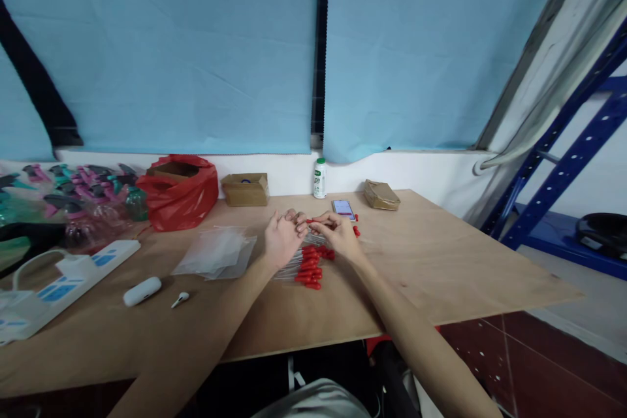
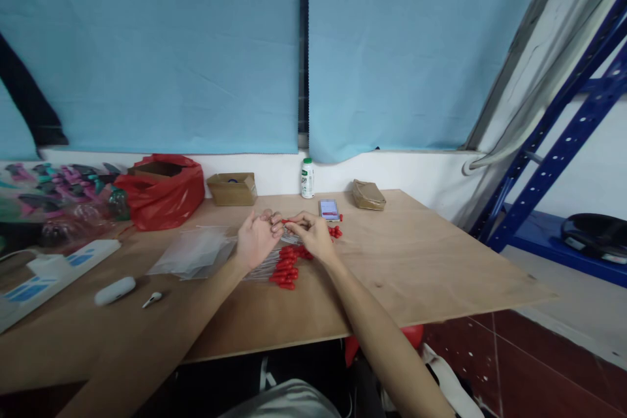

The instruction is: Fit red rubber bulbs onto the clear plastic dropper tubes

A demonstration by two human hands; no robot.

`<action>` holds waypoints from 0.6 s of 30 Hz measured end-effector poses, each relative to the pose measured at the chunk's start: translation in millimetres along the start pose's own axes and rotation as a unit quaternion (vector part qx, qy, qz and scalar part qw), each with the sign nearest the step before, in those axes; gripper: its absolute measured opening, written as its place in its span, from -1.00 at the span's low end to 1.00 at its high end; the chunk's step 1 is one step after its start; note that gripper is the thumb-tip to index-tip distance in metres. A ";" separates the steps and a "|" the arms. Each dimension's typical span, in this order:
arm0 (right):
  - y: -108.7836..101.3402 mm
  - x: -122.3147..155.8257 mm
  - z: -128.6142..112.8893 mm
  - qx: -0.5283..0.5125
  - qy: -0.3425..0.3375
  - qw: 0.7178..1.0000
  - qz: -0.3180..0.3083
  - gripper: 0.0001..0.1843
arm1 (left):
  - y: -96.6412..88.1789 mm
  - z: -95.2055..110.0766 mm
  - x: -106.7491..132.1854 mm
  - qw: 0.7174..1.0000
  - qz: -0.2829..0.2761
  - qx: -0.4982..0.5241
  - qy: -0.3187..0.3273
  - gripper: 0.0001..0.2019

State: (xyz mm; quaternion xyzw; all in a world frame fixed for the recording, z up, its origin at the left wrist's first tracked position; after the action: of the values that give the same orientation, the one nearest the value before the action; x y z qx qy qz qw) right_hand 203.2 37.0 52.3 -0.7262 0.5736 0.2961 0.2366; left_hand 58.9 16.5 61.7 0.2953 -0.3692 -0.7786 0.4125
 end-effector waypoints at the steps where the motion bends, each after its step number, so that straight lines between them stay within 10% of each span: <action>1: -0.5 -0.6 -0.7 0.006 -0.002 1.000 -0.003 -0.67 | 0.7 0.3 0.0 1.000 -0.003 -0.006 0.000 -0.68; 8: -4.8 -3.7 -7.5 0.043 -0.007 0.999 -0.023 -0.75 | -1.6 15.3 -3.5 0.988 -0.011 -0.153 0.020 -0.69; 11: -6.1 -2.3 -15.2 0.084 -0.006 0.995 -0.048 -0.80 | -7.8 45.1 -6.6 0.966 0.077 -0.238 0.068 -0.76; 18: 5.7 4.3 -29.4 0.193 -0.095 0.954 -0.208 -0.93 | 16.8 142.6 60.9 0.739 0.304 -0.558 0.224 -0.87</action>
State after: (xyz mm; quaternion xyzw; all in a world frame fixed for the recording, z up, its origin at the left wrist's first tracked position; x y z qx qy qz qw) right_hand 203.0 12.6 70.2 -0.7386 0.4305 0.1917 0.4822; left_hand -72.5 4.8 144.8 0.0500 0.1636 -0.5899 0.7892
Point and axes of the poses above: each hand's wrist, its own x-axis away from the middle knuckle, its own y-axis out of the palm, z = x × y, the point moved 5 cm from there along -x, towards the middle knuckle, and after that the axes turned 12 degrees about -y, right-handed, at the moved point
